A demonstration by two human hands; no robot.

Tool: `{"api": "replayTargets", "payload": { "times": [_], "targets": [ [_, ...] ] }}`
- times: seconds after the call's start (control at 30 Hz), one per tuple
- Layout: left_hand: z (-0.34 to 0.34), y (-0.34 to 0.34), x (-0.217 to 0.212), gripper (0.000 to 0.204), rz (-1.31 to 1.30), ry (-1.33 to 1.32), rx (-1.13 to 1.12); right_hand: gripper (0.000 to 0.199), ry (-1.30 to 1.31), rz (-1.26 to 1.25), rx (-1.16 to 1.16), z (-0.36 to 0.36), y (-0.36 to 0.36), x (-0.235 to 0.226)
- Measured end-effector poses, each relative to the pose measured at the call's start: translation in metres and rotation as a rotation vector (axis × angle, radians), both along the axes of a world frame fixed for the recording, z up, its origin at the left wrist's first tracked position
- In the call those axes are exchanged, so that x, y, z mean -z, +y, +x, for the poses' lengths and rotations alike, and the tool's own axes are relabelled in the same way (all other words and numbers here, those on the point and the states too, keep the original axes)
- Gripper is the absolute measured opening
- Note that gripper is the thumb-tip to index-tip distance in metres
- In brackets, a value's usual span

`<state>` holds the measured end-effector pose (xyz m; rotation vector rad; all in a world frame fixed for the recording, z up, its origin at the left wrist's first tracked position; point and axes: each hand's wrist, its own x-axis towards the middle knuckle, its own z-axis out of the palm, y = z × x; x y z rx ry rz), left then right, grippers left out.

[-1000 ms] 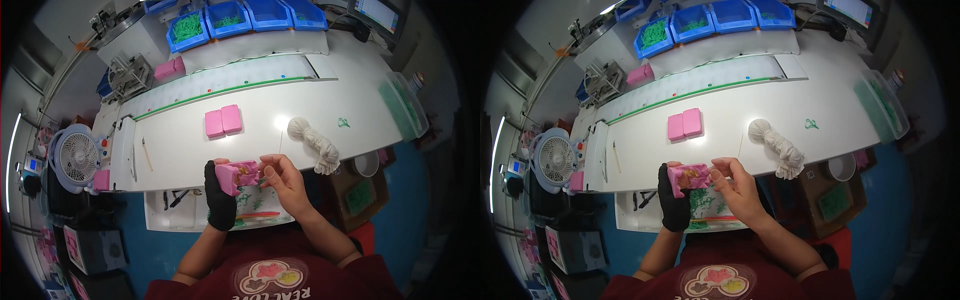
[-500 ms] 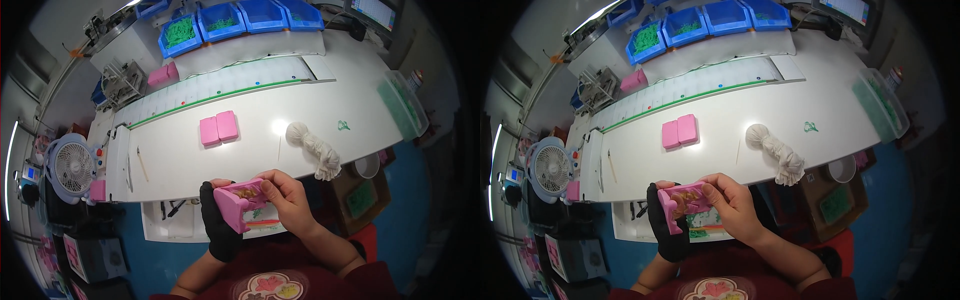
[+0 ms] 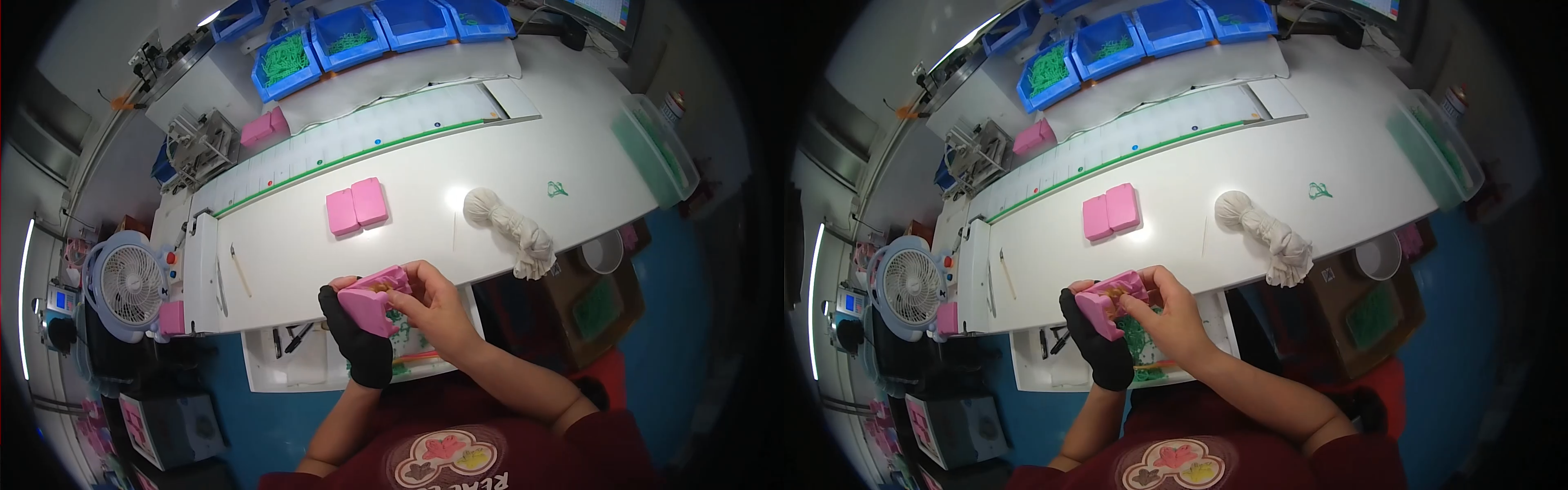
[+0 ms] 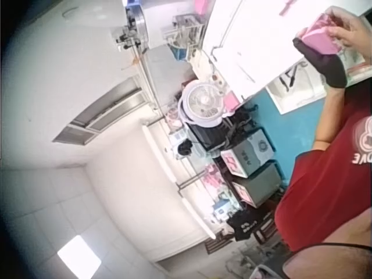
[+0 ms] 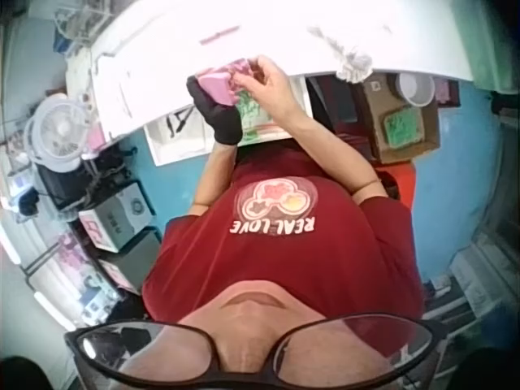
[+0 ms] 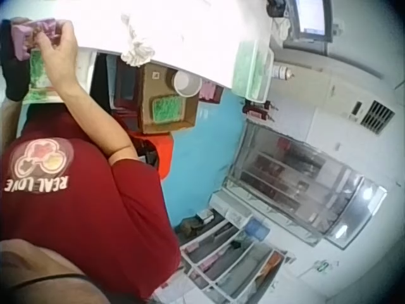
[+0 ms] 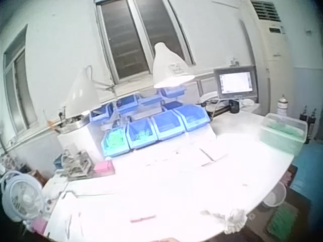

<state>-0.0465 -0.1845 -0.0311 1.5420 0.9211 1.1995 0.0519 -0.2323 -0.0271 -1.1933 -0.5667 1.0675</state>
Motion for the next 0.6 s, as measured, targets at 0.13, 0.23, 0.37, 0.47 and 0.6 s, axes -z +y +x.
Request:
{"api": "replayTargets", "payload": {
  "times": [0.13, 0.23, 0.37, 0.47, 0.6],
  "targets": [
    [-0.001, 0.0, 0.007, 0.037, 0.01, 0.007, -0.023, 0.021, 0.036, 0.062, 0.002, -0.003, 0.003, 0.008],
    [-0.004, 0.003, 0.014, 0.037, 0.129, 0.09, -0.054, 0.02, 0.033, 0.057, 0.003, -0.004, 0.004, 0.01],
    [-0.001, 0.004, 0.012, 0.036, 0.183, 0.066, -0.065, 0.019, 0.051, 0.035, -0.042, -0.002, 0.005, 0.009],
    [-0.007, 0.002, 0.016, 0.036, 0.229, 0.102, -0.048, 0.017, 0.144, -0.041, -0.18, 0.007, 0.006, 0.003],
    [-0.016, 0.021, 0.025, 0.046, 0.184, 0.041, -0.053, 0.016, -0.243, 0.046, -0.071, 0.011, -0.004, 0.015]
  ]
}}
